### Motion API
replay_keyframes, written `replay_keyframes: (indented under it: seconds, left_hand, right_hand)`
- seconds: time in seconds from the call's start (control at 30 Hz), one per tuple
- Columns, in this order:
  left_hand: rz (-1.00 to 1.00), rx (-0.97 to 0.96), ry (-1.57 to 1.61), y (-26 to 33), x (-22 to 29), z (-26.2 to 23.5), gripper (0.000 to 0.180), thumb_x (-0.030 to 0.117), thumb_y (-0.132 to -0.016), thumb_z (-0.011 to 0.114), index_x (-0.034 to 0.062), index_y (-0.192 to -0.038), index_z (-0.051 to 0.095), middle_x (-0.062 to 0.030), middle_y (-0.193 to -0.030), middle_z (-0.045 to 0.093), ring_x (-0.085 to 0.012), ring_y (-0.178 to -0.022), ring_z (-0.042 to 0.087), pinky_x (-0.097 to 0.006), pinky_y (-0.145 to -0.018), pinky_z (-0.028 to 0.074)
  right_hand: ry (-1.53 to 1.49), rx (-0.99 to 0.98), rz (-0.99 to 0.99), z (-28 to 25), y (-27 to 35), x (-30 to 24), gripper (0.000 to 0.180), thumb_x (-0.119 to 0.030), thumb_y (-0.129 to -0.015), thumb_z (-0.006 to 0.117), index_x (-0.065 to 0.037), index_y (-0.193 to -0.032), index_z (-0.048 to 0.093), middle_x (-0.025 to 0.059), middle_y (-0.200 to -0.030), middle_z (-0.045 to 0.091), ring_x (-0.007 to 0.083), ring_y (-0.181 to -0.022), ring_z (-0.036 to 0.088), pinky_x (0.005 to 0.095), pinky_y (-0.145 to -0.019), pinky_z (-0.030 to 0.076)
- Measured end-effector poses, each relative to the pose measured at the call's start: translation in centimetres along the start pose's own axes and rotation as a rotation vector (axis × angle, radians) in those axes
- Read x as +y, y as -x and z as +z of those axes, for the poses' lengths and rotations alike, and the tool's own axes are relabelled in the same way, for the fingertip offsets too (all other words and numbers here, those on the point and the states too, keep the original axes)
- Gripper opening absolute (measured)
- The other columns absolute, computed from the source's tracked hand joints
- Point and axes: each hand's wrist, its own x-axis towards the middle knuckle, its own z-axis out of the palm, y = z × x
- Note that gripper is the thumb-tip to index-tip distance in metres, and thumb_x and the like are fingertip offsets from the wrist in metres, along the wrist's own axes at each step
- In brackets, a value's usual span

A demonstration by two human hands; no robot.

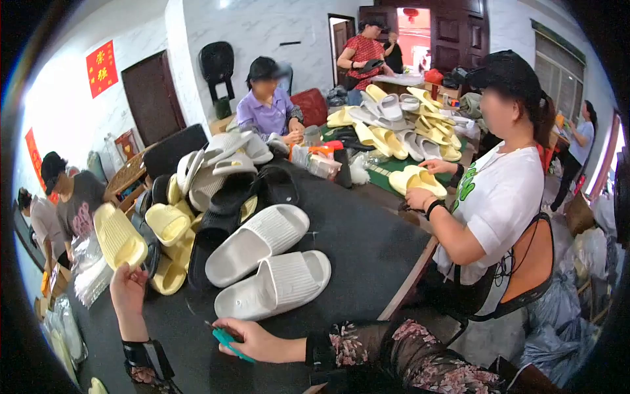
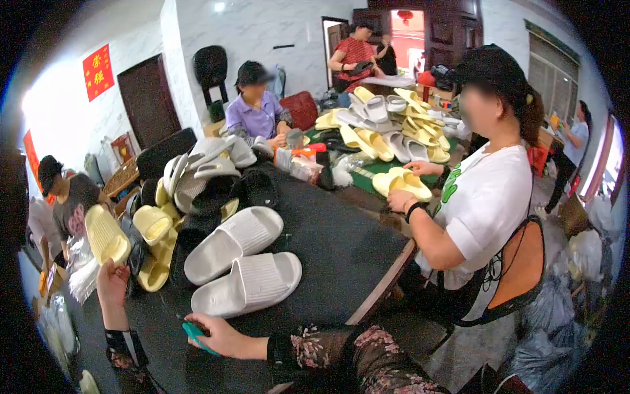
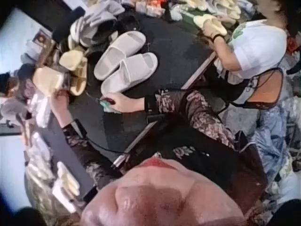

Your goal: Using scissors to trim excess material and threads from slippers at a manufacturing station.

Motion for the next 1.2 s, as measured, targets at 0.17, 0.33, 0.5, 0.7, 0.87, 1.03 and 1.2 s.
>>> replay_keyframes:
  seconds: [0.17,0.33,0.5,0.7,0.87,1.03,1.2]
  left_hand:
    - [0.062,0.059,0.023,8.3,1.8,3.1,0.011,0.013,-0.089,0.053,0.0026,-0.093,0.055,-0.0078,-0.083,0.061,-0.017,-0.073,0.059,-0.036,-0.072,0.052]
    - [0.052,0.075,-0.084,15.1,3.2,2.4,0.011,0.011,-0.09,0.05,0.0012,-0.094,0.054,-0.0066,-0.074,0.06,-0.0174,-0.068,0.06,-0.04,-0.069,0.053]
    - [-0.03,0.298,-0.16,23.1,2.0,0.3,0.02,0.005,-0.088,0.046,-0.003,-0.106,0.05,-0.0112,-0.086,0.061,-0.0171,-0.067,0.061,-0.041,-0.069,0.055]
    - [-0.069,0.339,-0.274,26.0,1.9,-4.4,0.03,0.007,-0.087,0.047,-0.0028,-0.116,0.046,-0.0118,-0.091,0.062,-0.0161,-0.066,0.06,-0.037,-0.067,0.054]
    - [-0.116,0.367,-0.33,24.4,2.0,-6.4,0.026,0.003,-0.087,0.046,-0.0046,-0.112,0.047,-0.0136,-0.089,0.061,-0.0166,-0.065,0.06,-0.037,-0.063,0.054]
    - [-0.288,0.379,-0.602,21.6,0.9,-7.6,0.024,0.009,-0.087,0.049,-0.0031,-0.109,0.05,-0.0097,-0.087,0.062,-0.015,-0.063,0.06,-0.029,-0.061,0.054]
    - [0.021,0.233,-1.721,18.4,1.4,-10.5,0.052,0.017,-0.078,0.059,-0.0067,-0.122,0.043,-0.0254,-0.119,0.049,-0.0372,-0.117,0.044,-0.043,-0.099,0.036]
  right_hand:
    - [-0.096,0.016,0.175,-1.0,2.3,-2.0,0.043,-0.007,-0.086,0.059,-0.005,-0.125,0.042,0.0028,-0.086,0.058,0.0069,-0.074,0.055,0.0217,-0.061,0.047]
    - [-0.14,0.04,0.127,-0.8,1.0,-2.1,0.043,-0.008,-0.087,0.058,-0.004,-0.126,0.041,0.0043,-0.091,0.058,0.0058,-0.071,0.053,0.0194,-0.061,0.046]
    - [-0.15,-0.016,0.173,0.3,1.1,-1.7,0.044,-0.006,-0.086,0.058,0.0,-0.126,0.04,0.0041,-0.089,0.055,0.0057,-0.068,0.052,0.018,-0.058,0.045]
    - [-0.176,-0.012,0.266,0.9,1.2,-2.4,0.042,-0.001,-0.084,0.062,0.003,-0.121,0.043,0.0,-0.083,0.051,0.0034,-0.066,0.048,0.0188,-0.058,0.042]
    - [-0.111,-0.02,0.256,0.9,1.4,-2.3,0.04,-0.003,-0.084,0.063,0.002,-0.119,0.044,-0.0002,-0.081,0.051,0.0033,-0.066,0.048,0.0189,-0.057,0.042]
    - [-0.113,-0.033,0.277,0.8,1.4,-2.4,0.04,-0.005,-0.084,0.063,0.002,-0.119,0.044,-0.0003,-0.081,0.051,0.0031,-0.065,0.048,0.0189,-0.056,0.042]
    - [-0.081,-0.049,0.255,0.6,1.3,-2.2,0.041,-0.007,-0.085,0.063,0.002,-0.12,0.044,-0.0004,-0.082,0.051,0.0028,-0.066,0.048,0.0186,-0.057,0.043]
